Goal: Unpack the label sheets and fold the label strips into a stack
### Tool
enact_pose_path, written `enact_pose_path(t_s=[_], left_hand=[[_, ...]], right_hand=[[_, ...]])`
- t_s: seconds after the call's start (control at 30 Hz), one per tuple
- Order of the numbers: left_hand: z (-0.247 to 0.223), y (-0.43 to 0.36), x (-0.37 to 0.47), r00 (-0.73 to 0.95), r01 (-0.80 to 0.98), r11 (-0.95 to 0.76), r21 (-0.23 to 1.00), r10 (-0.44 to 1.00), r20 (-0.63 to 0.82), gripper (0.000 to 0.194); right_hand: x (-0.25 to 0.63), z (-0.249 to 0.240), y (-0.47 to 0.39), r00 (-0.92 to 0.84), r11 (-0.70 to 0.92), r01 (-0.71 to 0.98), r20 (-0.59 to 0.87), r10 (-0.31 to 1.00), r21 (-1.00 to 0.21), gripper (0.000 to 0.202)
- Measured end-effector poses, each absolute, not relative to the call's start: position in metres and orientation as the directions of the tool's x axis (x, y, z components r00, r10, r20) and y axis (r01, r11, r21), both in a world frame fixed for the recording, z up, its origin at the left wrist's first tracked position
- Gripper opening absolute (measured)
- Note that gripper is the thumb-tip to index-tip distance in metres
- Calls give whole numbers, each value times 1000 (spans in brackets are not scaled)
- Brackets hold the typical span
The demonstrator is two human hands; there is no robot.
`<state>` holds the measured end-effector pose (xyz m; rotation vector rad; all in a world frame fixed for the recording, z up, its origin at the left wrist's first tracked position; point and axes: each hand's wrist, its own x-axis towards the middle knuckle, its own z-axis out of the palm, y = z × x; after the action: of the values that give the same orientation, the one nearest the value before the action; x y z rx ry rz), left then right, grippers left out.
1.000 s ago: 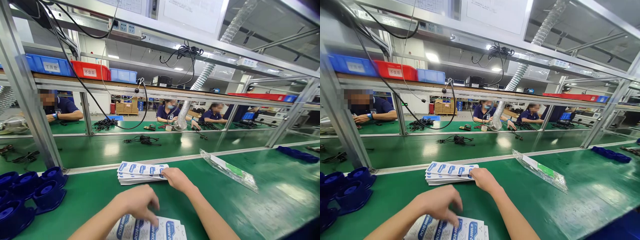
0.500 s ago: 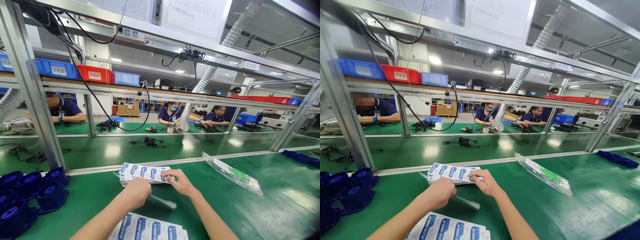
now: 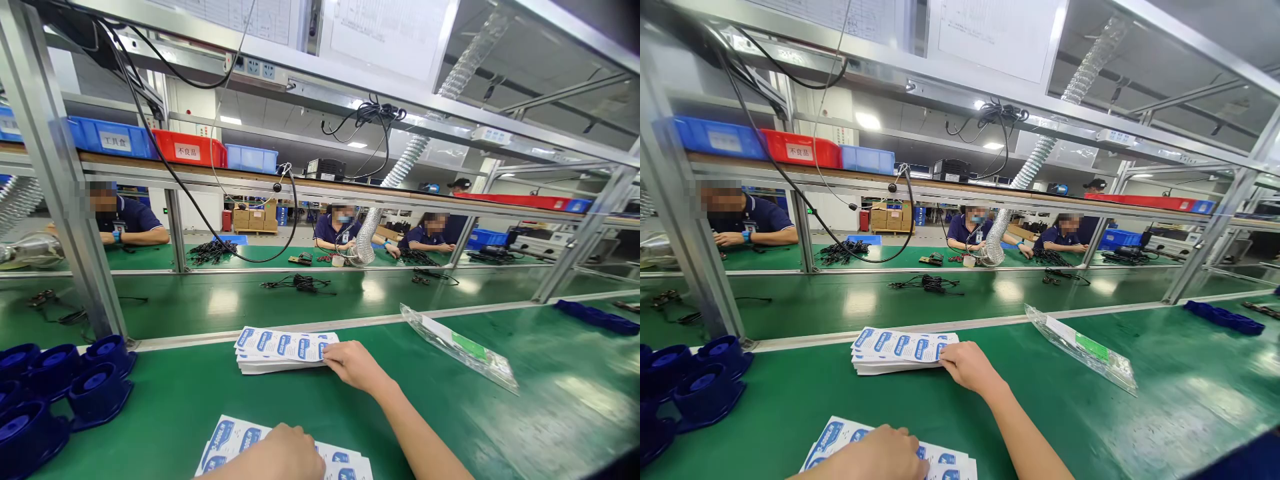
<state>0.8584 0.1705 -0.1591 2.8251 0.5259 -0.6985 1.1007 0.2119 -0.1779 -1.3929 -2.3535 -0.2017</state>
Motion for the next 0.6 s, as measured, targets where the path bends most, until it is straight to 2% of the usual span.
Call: enact_pose_path(t_s=[0.1, 0.2, 0.27, 0.33, 0.43, 0.53, 0.6], left_hand=[[-139, 181, 837, 902, 373, -909, 185, 310, -299, 36], [-127, 210, 824, 860, 482, -830, 279, 510, 30, 61], [-128, 235, 823, 771, 558, -794, 243, 604, 202, 68], [-134, 258, 824, 739, 587, -789, 180, 614, 277, 64], [-138, 273, 828, 768, 574, -809, 128, 586, 260, 28], [-132, 262, 830, 807, 578, -813, 71, 582, 98, 30], [-129, 244, 832, 803, 595, -802, 50, 593, -60, 25]], right_hand=[[1103, -181, 215, -314, 407, 902, 426, 848, -145, 27], [1104, -177, 214, -241, 365, 899, 423, 874, -242, 28], [1102, -171, 211, -247, 392, 872, 429, 869, -292, 31], [1099, -168, 208, -290, 468, 825, 475, 831, -317, 30], [1092, -168, 207, -348, 589, 723, 546, 762, -361, 24], [1092, -173, 211, -251, 561, 638, 547, 799, -527, 24], [1097, -174, 213, -186, 490, 652, 505, 843, -579, 24]])
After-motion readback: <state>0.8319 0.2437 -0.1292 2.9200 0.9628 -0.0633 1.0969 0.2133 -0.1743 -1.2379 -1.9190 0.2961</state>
